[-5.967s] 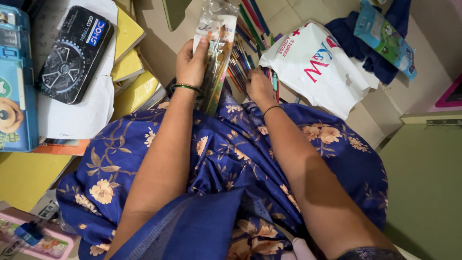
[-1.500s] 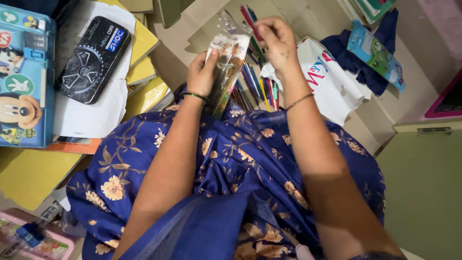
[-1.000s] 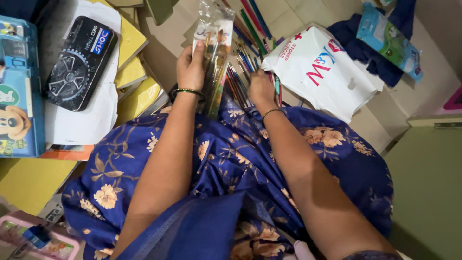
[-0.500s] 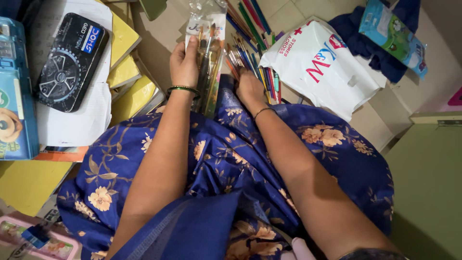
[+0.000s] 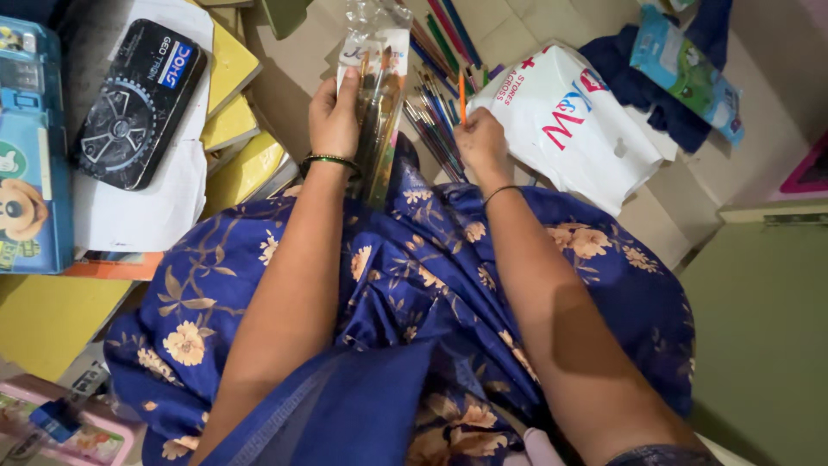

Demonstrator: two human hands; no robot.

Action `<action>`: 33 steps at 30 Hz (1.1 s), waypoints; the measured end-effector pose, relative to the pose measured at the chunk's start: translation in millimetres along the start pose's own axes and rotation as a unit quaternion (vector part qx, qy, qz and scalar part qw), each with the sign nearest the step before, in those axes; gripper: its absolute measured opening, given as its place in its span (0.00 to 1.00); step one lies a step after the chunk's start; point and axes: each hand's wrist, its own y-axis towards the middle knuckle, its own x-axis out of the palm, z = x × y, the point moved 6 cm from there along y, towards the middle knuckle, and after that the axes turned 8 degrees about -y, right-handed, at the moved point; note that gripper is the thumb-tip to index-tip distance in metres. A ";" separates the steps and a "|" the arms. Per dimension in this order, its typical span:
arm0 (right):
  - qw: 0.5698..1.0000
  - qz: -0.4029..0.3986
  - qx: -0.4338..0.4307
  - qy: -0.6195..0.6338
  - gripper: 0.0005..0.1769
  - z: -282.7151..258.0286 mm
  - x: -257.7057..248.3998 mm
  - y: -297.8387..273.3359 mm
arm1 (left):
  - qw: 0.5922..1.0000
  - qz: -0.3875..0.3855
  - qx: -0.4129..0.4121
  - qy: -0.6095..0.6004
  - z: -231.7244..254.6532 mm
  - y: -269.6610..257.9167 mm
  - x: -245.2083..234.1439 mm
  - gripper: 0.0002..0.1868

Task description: The person sits on the floor and organizes stationery items. They pick up colored pencils and paintbrushes, place them into a plastic sleeve, and arrange them on the floor.

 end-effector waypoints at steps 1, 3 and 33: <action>1.000 0.003 0.003 -0.016 0.10 6.0 -4.7 1.6 | 1.000 0.000 -0.001 0.004 0.6 -0.8 -0.4 0.22; 0.999 -0.008 0.009 -0.045 0.09 12.6 -10.4 1.8 | 1.000 0.000 0.004 0.001 1.9 -1.3 -1.7 0.22; 0.913 -0.007 -0.024 0.407 0.07 -6.8 -15.0 37.0 | 0.996 -0.043 -0.034 -0.075 -0.7 -5.3 10.4 0.18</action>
